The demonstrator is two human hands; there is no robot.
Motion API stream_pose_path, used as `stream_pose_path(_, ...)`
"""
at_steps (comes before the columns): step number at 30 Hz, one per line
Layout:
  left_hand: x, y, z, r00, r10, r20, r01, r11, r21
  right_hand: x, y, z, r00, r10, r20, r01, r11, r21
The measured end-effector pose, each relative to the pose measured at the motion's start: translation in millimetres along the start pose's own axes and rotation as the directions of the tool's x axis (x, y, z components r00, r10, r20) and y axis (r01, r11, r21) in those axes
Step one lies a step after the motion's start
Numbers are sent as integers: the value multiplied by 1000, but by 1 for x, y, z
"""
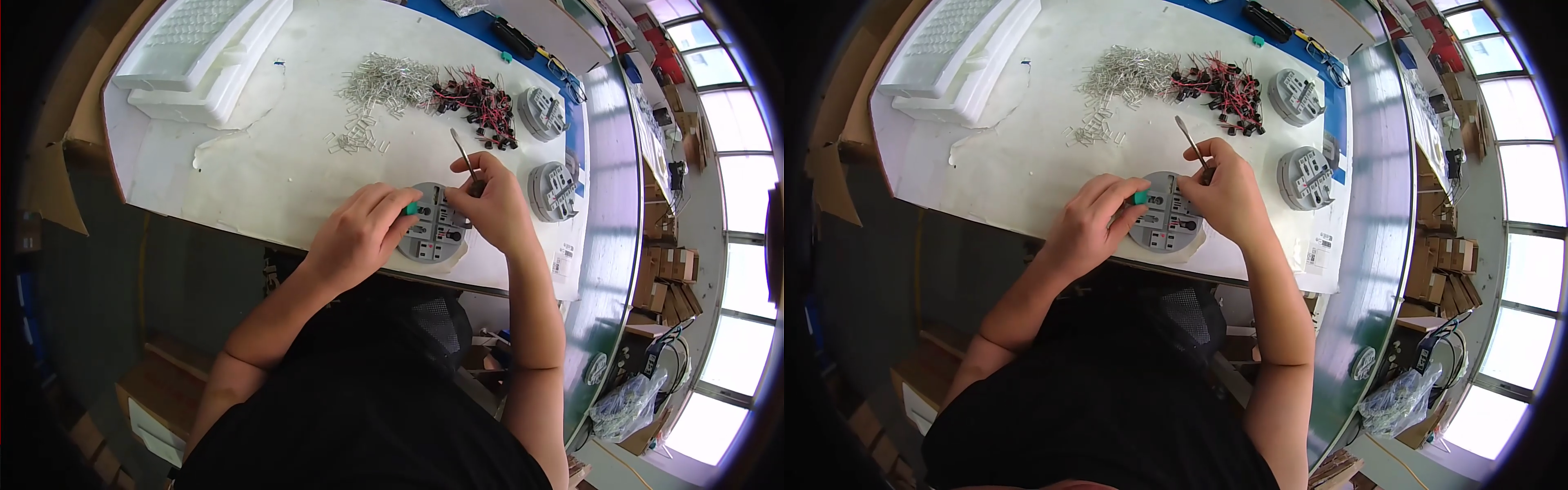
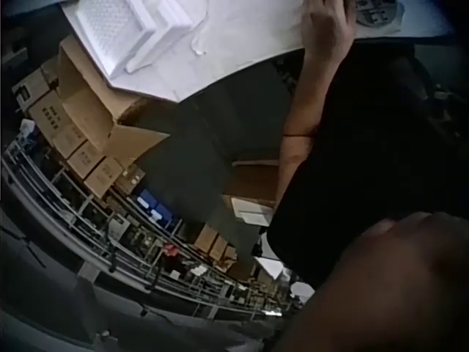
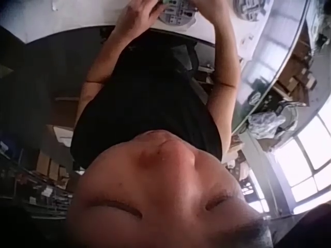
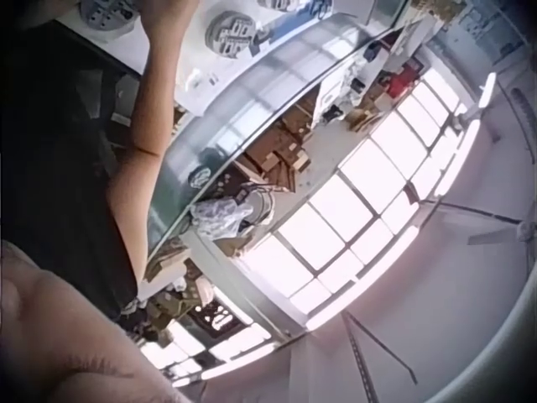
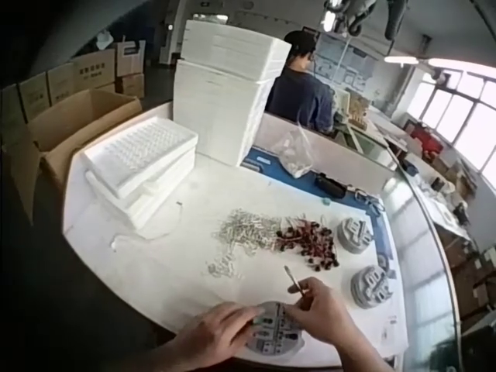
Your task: Assembling small electronic components into a circular base plate on a workbench.
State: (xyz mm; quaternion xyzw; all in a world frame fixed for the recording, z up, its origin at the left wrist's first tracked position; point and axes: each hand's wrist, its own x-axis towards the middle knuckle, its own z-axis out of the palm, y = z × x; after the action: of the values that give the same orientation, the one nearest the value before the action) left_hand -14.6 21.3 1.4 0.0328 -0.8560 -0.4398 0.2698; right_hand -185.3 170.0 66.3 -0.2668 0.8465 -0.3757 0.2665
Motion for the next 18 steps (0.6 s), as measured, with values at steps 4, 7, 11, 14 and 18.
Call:
stream_pose_path(4,1,2,-1,1000,4,10,-4,999,34,-2,-8,1,1000,-2,0,2,999,-39)
stream_pose_path(7,1,2,-3,1000,-11,17,11,1000,21,4,-4,-3,999,37,21,-36,999,-18)
stream_pose_path(11,3,1,-4,999,-29,30,29,1000,-4,15,7,-18,992,81,93,-84,996,28)
stream_pose_path(14,4,2,-5,997,-59,53,61,997,-41,15,12,-20,990,31,140,-31,1000,1)
stream_pose_path(18,5,2,-5,991,-124,57,130,985,-114,18,19,-13,975,-7,221,22,998,-66)
